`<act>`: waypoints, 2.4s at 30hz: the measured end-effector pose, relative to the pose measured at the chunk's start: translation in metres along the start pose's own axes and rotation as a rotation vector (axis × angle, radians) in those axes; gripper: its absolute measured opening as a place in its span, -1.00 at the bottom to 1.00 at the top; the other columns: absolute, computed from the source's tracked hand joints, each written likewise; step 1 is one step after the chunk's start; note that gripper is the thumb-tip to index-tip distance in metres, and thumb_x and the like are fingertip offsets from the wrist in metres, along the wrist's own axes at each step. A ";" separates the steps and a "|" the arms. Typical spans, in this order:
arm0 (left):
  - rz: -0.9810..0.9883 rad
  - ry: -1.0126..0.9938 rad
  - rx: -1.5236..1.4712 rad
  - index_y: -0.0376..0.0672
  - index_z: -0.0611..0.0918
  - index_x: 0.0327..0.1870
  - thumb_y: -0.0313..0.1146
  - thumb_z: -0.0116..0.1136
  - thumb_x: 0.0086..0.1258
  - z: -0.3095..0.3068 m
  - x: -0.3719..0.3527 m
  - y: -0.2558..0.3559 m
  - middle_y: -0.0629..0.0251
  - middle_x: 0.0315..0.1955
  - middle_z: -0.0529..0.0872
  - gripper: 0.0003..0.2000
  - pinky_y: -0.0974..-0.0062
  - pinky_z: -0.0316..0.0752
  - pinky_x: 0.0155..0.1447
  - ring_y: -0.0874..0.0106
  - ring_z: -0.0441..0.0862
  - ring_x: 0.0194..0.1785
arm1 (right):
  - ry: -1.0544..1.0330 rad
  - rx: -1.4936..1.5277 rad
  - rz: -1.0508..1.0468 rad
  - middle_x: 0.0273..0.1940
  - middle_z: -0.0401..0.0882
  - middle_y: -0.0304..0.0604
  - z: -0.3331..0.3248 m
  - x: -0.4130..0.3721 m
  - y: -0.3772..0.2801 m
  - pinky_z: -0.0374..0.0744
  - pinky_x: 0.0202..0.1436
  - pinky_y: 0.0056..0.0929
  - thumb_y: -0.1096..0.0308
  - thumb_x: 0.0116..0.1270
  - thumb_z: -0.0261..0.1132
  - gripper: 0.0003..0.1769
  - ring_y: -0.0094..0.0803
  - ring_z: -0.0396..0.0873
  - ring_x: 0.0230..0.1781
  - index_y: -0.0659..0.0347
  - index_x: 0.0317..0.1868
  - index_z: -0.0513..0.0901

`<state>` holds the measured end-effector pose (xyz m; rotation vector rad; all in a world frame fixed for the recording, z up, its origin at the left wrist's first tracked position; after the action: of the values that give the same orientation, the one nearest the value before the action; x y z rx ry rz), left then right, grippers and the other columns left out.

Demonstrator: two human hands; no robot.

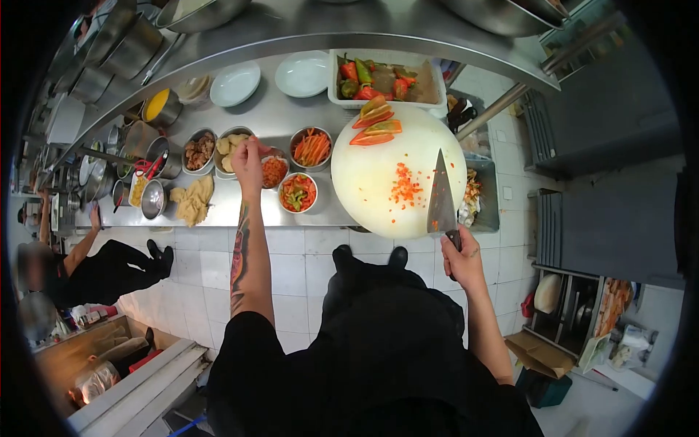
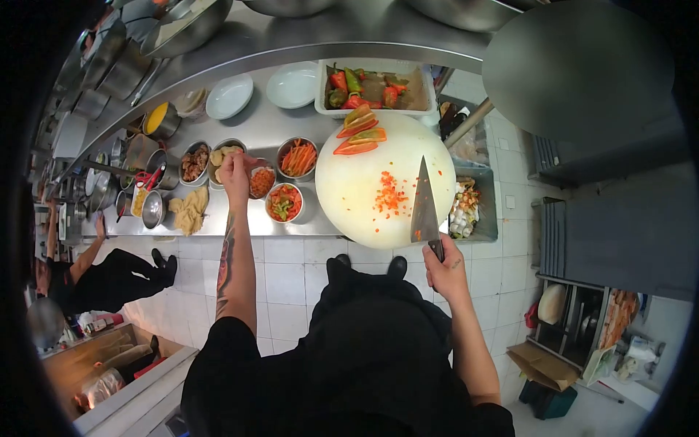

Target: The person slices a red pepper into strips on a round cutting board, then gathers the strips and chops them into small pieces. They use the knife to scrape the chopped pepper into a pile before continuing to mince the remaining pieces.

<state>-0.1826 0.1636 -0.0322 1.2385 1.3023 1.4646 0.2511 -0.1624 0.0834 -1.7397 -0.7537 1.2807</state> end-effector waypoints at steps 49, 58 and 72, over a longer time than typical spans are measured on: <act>0.337 -0.637 0.290 -0.27 0.63 0.50 -0.39 0.17 0.71 0.219 -0.193 0.071 -0.03 0.63 0.50 -0.58 0.14 0.27 0.75 -0.04 0.32 0.75 | -0.155 0.305 -0.059 -0.43 0.55 -0.16 0.122 0.028 0.034 0.48 -0.71 -0.34 0.48 0.63 0.20 -0.83 -0.44 0.46 -0.77 0.28 0.11 0.41; 0.205 -0.079 0.398 -0.29 0.74 0.34 -0.41 0.20 0.72 0.045 -0.043 0.047 -0.06 0.20 0.83 -0.70 0.32 0.68 0.25 0.19 0.83 0.15 | -0.521 0.055 -0.146 -0.52 0.53 -0.23 0.263 0.063 -0.042 0.52 -0.64 -0.32 0.35 0.66 0.23 -0.65 -0.49 0.50 -0.72 0.29 0.31 0.43; 0.541 -0.297 0.477 -0.22 0.75 -0.11 -0.60 0.35 0.35 0.097 -0.057 0.051 0.05 -0.08 0.80 -0.85 0.17 0.65 0.16 0.01 0.75 0.02 | 0.076 -0.574 -0.277 -0.32 0.72 0.25 -0.024 0.050 -0.002 0.65 -0.14 -0.01 0.32 0.56 0.33 -0.75 0.28 0.74 -0.21 0.32 0.08 0.61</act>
<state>-0.0740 0.1210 0.0086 2.1656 1.1988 1.2741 0.2892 -0.1261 0.0654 -2.0174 -1.3618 0.8500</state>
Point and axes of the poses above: each hand's wrist, its own x-axis towards the middle knuckle, its own z-axis out of the palm, y = z × x, the point moved 1 cm from there along x, towards the middle knuckle
